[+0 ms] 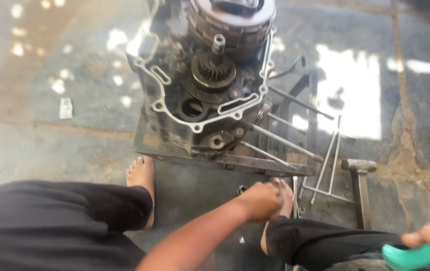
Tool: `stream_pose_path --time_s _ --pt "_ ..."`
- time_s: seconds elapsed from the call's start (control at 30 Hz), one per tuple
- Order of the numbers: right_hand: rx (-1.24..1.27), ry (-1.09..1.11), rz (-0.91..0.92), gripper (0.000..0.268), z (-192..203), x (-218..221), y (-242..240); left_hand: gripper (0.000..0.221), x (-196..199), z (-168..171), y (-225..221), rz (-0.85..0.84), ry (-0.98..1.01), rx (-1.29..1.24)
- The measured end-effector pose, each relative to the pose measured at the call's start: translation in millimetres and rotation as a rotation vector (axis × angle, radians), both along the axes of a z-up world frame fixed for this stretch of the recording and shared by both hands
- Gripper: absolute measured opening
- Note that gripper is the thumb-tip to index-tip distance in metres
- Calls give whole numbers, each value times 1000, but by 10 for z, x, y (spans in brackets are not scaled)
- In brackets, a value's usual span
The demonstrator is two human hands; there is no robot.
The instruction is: The recorder is using pliers and a wrench to work on a motorcycle engine part.
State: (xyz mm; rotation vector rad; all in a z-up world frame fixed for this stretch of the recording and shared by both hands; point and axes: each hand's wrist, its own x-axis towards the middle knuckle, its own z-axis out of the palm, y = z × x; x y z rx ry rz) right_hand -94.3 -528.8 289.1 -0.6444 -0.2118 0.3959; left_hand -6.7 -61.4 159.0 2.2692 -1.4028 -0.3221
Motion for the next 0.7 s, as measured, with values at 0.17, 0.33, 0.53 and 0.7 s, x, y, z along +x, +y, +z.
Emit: stream_pose_path --time_s 0.17,0.33,0.53,0.7 --pt "-3 -168 16 60 1475 338 2087 31 -117 1476 675 -313 228 9" --pt "-84 -177 -112 63 1711 188 2680 36 252 3343 1456 -131 178 -57" --pt "-223 -194 -20 62 1486 441 2889 37 1065 3872 1799 613 -66 -377" --pt "-256 -260 44 55 1491 574 2926 37 1453 3547 1665 537 -197 -488"
